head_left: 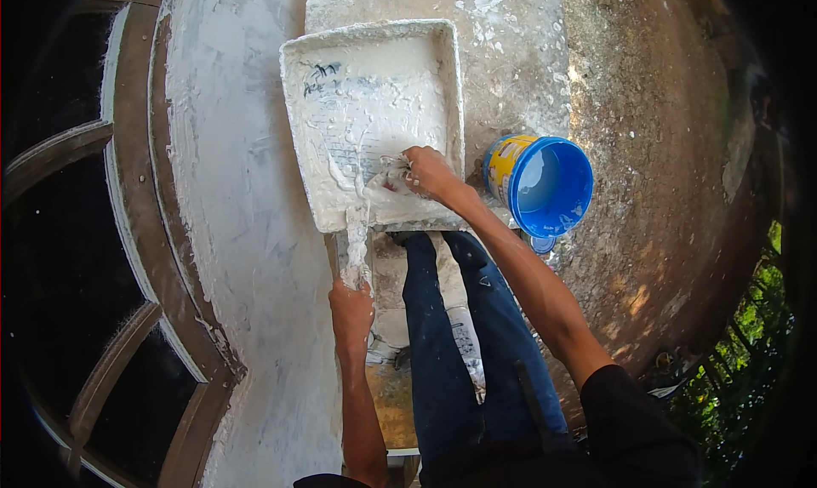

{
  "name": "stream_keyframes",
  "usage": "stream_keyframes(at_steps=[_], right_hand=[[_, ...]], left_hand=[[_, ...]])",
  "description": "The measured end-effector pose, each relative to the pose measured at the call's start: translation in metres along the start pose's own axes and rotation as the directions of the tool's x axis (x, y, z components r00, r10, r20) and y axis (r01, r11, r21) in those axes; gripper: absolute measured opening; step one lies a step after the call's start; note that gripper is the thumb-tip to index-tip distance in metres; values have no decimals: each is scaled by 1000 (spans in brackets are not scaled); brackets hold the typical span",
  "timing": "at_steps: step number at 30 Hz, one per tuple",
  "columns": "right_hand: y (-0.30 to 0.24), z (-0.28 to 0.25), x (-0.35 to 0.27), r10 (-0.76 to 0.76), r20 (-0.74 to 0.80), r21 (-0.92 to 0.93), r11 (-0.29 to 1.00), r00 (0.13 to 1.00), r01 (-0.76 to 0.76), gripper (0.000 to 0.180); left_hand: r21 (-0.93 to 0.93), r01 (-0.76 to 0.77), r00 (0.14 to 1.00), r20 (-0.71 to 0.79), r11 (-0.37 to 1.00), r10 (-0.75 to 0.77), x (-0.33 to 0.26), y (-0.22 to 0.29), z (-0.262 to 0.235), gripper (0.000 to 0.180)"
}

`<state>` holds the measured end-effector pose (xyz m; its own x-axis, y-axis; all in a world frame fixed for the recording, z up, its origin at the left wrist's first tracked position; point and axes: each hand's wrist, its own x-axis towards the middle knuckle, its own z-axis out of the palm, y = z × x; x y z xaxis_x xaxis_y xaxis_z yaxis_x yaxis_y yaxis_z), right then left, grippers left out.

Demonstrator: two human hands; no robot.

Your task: The person applies plaster or putty to an exterior house wall using a putty knife and a trowel.

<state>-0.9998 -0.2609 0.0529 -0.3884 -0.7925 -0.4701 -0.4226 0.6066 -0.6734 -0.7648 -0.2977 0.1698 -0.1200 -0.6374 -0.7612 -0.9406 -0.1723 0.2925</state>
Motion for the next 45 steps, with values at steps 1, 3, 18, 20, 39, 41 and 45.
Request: stream_keyframes(at_steps=[1,3,18,20,39,41,45], right_hand=[[-2,0,7,28,47,-22,999,999,-27,28],[2,-4,18,-68,53,-12,998,996,69,31],[1,3,32,-99,341,-160,974,935,162,44],[4,5,31,-101,352,-158,973,930,166,44],[43,-15,65,-237,148,152,965,960,215,46],[42,-35,64,-251,143,211,953,957,218,45],[14,-46,47,-182,123,403,907,976,118,42]], left_hand=[[2,0,1000,-1,1000,0,0,-1,1,21],[-77,-40,999,12,996,41,-1,0,2,21],[-55,-84,996,22,995,85,-14,-18,-2,24],[-29,-89,995,38,996,90,-15,-11,1,26],[283,-354,922,-52,891,383,34,13,2,42],[237,-411,895,-79,880,439,40,22,3,41],[189,-426,891,-81,885,446,42,44,9,41]])
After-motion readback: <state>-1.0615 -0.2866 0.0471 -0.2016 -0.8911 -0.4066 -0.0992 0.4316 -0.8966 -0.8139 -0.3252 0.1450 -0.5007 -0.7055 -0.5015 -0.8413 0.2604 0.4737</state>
